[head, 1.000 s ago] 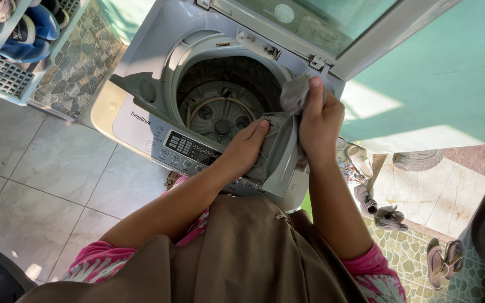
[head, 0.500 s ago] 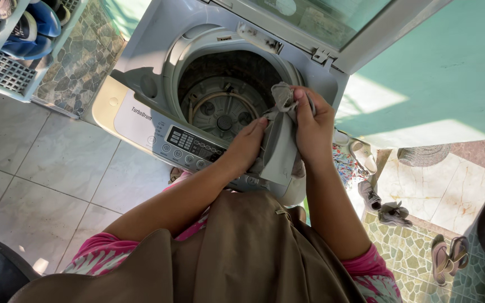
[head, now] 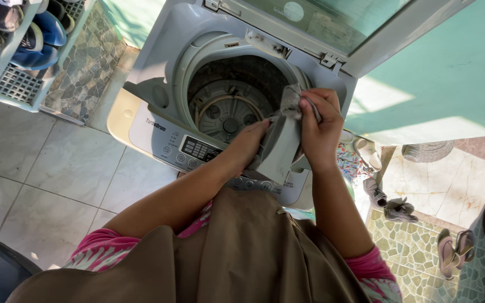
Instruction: The person wipes the interior and rim of a top-loading washing machine with a cloth and removes a plastic filter component to clean its various surfaces.
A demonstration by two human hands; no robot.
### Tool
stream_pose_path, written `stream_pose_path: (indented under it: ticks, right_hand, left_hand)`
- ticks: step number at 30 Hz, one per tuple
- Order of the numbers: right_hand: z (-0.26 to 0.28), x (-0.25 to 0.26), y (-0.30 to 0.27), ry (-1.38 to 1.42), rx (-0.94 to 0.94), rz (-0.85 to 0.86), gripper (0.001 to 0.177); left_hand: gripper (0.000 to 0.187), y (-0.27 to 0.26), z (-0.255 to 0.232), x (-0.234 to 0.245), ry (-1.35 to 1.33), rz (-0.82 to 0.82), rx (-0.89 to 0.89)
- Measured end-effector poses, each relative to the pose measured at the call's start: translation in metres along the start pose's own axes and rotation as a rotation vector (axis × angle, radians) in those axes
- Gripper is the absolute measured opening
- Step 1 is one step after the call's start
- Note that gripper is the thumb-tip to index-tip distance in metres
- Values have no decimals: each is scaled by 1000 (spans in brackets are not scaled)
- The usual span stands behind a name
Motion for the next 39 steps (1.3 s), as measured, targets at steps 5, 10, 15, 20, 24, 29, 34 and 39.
stream_pose_path:
  ticks: [5,10,15,20,24,29,34,39]
  right_hand:
    - [35,-26,-31,-129,109,17,13]
    - [36,-45,-25,-106,228,56,12]
    - [2,-52,18,-110,-74,-112,12]
    - [32,-82,-37,-108,75,-43,10]
    - [-27,-78,-9,-185,3,-87,11]
    - [-90,-52,19,-571,22,-94,22]
    - [-142,-37,16,-508,-686,116,33]
    - [-156,-27,11,919,-394,-408,34]
  left_hand:
    - [49,-3,-36,17,-404,-72,276]
    - [51,0,-46,39,-199,-49,254]
    - [47,5,-35,51,-61,-5,63]
    - [57,9,-48,79,-222,-157,308]
    - [63,12,-52,78,-193,-139,324]
    - [69,25,-65,75,122,-8,104]
    - [72,51,-76,109,342,-153,-28]
    - [74,57,-59,135,472,-331,-12]
Point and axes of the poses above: each hand's wrist, its own y-axis towards the middle knuckle, its own x-axis out of the back of the hand, z = x × y, the point moved 4 cm from there along y, towards the middle knuckle, and after that the axes turned 1 degree about -z, right-handed, at the moved point
